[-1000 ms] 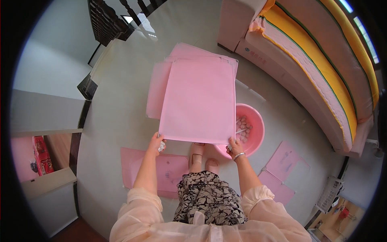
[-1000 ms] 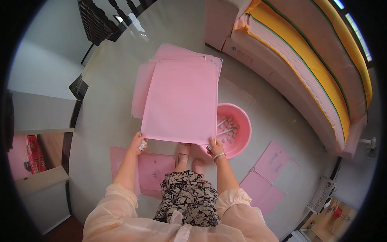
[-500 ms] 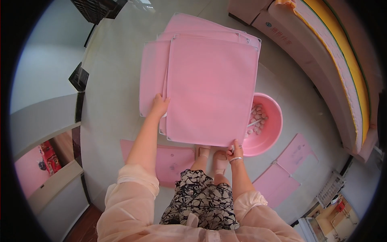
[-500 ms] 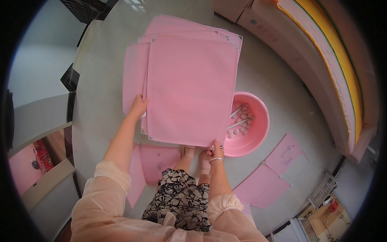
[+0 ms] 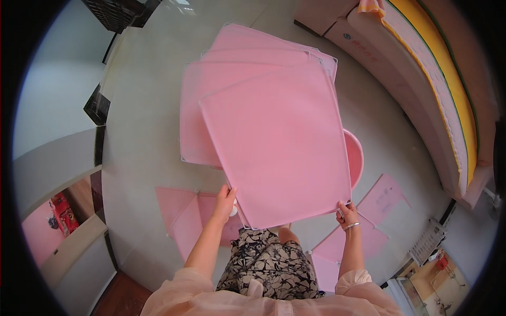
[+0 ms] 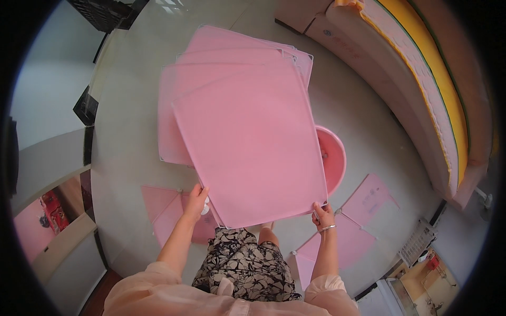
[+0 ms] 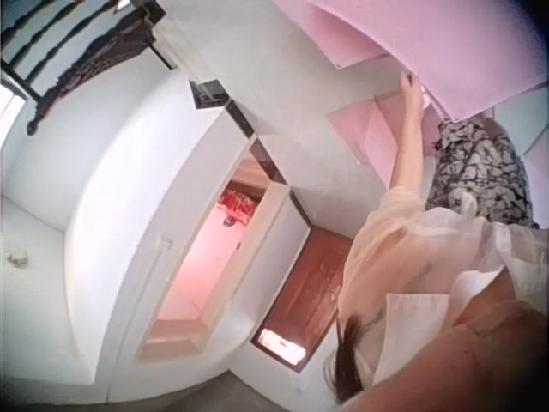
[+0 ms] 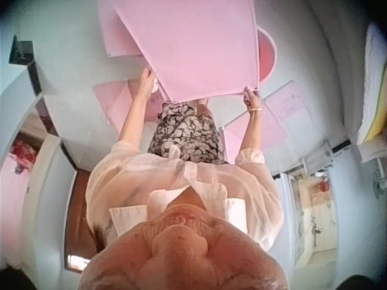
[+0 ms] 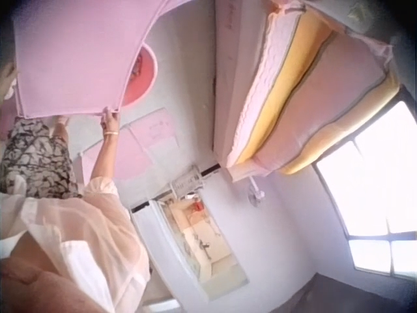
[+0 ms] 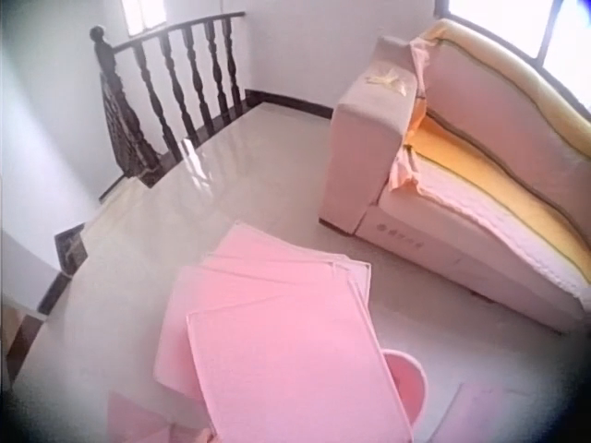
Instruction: The person takes apart a pink plastic modular organizer by pulling the panels out of their white connectors, stacks the panels on the floor, and places the connectors into a pink bucket.
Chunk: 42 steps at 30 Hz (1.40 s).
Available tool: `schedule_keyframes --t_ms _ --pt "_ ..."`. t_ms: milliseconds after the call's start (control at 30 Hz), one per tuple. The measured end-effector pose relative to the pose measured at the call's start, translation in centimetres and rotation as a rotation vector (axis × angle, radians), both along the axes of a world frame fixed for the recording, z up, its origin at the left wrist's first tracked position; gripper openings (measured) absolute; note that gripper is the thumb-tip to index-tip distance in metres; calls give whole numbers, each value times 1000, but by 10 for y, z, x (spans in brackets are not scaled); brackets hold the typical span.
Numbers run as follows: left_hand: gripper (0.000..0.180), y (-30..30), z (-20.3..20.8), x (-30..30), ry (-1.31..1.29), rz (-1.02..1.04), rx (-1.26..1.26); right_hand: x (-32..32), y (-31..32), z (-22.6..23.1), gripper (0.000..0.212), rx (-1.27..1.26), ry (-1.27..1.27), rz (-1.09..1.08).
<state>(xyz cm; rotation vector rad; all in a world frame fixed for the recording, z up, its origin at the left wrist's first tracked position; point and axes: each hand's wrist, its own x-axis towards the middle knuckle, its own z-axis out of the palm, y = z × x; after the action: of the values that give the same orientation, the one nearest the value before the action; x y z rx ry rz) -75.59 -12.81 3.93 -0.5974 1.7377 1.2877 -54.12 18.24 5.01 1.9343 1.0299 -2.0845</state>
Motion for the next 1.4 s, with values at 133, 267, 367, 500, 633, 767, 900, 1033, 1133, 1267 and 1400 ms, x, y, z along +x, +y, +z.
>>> schedule_keyframes --t_ms 133,267,367,500,633,767,900,1033,1133,1267,1400 --pt "11 -15 6 36 -16 300 28 -76 35 20 28 69 69 341" --pt "12 2 8 57 -111 573 107 -175 72 21 32 377 237 824" --pt "13 5 -7 53 -109 636 148 -255 73 28 37 396 174 1056" --pt "14 5 -33 17 -1 740 182 -320 52 11 39 293 242 951" --pt "14 15 -54 -9 -24 753 221 -332 26 -27 64 308 304 532" --pt "14 16 -72 -13 -166 639 180 -323 0 -63 50 431 52 393" --pt "15 12 -72 -21 -227 498 153 -311 14 -68 34 82 113 535" --pt "15 8 -78 -25 -221 515 135 -308 9 -72 21 -57 161 631" --pt "14 2 -76 -21 -178 634 153 -294 1 -67 18 -67 227 626" --pt "13 2 -47 -18 -50 727 343 -248 -6 -36 13 -82 400 472" --pt "18 30 -27 -10 -39 667 467 -201 23 -22 13 -40 345 272"
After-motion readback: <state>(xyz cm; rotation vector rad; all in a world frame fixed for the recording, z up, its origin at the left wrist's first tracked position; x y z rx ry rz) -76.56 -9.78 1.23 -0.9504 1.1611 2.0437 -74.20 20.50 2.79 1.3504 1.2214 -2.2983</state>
